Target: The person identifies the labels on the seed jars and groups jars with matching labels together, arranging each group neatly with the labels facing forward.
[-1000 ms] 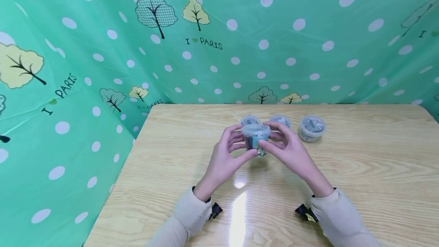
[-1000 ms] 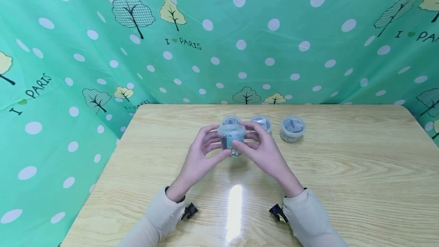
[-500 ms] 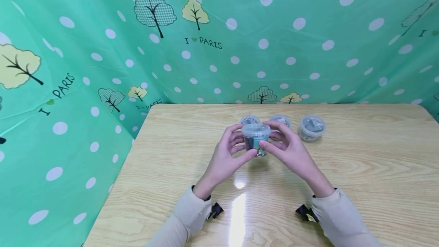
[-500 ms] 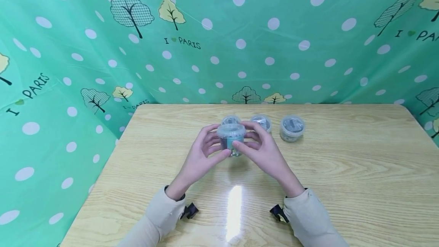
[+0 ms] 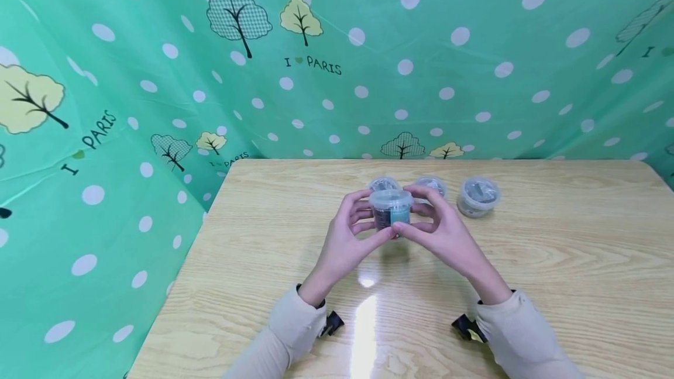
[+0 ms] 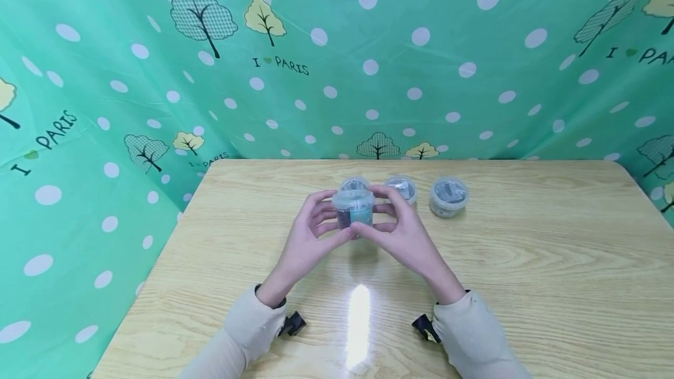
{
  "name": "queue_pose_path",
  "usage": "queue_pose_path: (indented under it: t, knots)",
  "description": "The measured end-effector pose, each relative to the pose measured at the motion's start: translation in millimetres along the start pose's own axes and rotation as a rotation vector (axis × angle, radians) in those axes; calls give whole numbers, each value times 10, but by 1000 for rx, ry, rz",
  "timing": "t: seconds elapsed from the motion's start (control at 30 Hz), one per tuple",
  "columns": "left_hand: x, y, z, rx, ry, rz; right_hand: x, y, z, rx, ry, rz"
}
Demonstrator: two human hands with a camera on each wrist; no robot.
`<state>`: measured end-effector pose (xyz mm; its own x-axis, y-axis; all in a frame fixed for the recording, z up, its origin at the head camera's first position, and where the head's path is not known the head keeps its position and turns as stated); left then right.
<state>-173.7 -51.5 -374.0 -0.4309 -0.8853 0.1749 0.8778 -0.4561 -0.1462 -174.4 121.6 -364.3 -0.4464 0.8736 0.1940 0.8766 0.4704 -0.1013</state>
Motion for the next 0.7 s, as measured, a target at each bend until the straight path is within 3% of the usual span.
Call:
queue_pose_path:
  t: [0.23,0.7]
  knots:
    - [-21,11,-7,1,1,18,-5,3,-2,-21,18,36]
    - [-29,4,-6,-18,52,-31,13,33,-9,-36,22,39]
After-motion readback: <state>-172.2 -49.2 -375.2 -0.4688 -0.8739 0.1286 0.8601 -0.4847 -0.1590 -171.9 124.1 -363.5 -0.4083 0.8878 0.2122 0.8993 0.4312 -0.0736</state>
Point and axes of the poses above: each hand's wrist, its own y-axis away from the middle knuckle, its own x-axis out of the back of the hand, z = x × y, the point moved 6 cm from there along -y, towards the middle knuckle, and after that the axes turned 12 degrees about -z, right-handed, at the moved point
